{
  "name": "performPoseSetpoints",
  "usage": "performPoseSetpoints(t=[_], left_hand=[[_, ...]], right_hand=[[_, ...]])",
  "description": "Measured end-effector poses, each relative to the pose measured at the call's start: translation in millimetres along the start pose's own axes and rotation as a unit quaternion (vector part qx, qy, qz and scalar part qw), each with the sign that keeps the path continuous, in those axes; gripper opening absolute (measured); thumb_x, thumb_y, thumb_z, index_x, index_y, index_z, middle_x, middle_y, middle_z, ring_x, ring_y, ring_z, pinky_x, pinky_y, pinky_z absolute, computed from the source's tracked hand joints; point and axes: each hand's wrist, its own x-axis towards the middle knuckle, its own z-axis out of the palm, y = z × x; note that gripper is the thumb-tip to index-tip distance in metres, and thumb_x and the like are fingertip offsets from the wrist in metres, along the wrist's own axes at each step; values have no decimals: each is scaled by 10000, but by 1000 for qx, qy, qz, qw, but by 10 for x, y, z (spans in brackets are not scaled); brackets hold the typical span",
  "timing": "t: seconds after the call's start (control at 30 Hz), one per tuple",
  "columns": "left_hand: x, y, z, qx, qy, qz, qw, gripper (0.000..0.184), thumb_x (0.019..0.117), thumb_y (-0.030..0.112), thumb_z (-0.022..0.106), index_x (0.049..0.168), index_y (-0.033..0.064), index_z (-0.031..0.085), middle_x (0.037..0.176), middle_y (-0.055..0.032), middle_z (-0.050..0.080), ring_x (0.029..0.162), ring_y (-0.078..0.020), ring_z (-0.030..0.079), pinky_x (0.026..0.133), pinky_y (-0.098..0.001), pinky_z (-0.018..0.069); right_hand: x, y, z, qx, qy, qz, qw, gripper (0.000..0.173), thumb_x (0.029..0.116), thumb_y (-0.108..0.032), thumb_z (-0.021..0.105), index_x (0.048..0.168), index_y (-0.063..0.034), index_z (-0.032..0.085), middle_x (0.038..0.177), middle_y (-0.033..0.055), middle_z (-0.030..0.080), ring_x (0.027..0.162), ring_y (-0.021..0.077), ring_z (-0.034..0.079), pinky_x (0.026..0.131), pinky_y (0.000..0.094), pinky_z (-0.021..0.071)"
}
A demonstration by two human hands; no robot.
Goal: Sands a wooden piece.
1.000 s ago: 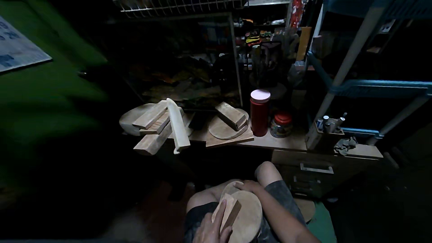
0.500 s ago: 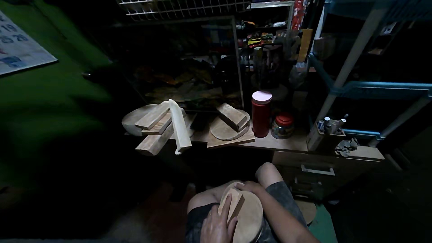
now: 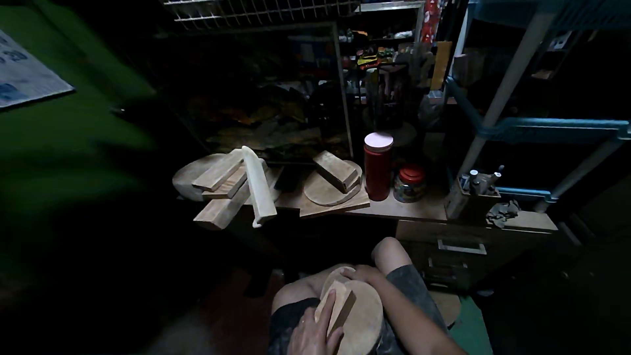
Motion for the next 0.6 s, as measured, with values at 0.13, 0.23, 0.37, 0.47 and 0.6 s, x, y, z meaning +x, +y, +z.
performPoseSetpoints(t=[0.13, 0.23, 0.37, 0.47, 0.6], left_hand=[[-183, -124, 11, 8, 6, 22, 1000, 690, 958, 371, 692, 1564, 146, 451, 1217, -368, 609, 1035, -538, 644, 871, -642, 528], [-208, -144, 32, 16, 16, 27, 999, 677, 957, 378, 691, 1556, 157, 467, 1219, -354, 620, 1038, -530, 648, 867, -639, 530], [-92, -54, 28, 15, 20, 14, 1000, 659, 966, 380, 677, 1559, 183, 465, 1243, -336, 620, 1076, -515, 641, 895, -629, 522], [69, 74, 48, 8, 23, 0, 1000, 669, 961, 363, 690, 1568, 214, 452, 1277, -338, 605, 1117, -518, 625, 931, -632, 505], [319, 262, 36, 20, -5, -28, 999, 682, 973, 372, 680, 1590, 266, 408, 1349, -311, 577, 1202, -484, 596, 991, -604, 482]], right_hand=[[11, 13, 8, -1, 2, 2, 1000, 904, 995, -754, 372, 1485, -9, 518, 1540, 244, 492, 1457, 388, 447, 1186, 624, 334], [36, 14, 3, -1, -1, 1, 1000, 904, 995, -754, 371, 1482, -7, 521, 1537, 245, 493, 1460, 389, 442, 1186, 627, 332], [90, 38, 11, 0, -4, -2, 1000, 907, 998, -750, 370, 1471, 8, 529, 1525, 253, 505, 1449, 390, 456, 1183, 627, 338], [116, 46, 11, -2, -5, -9, 1000, 892, 1009, -734, 365, 1459, 16, 538, 1519, 254, 510, 1445, 391, 461, 1180, 626, 340], [-149, -40, -50, -8, -15, -40, 999, 557, 1138, -359, 351, 1507, 43, 463, 1576, 258, 441, 1499, 389, 386, 1226, 584, 275]])
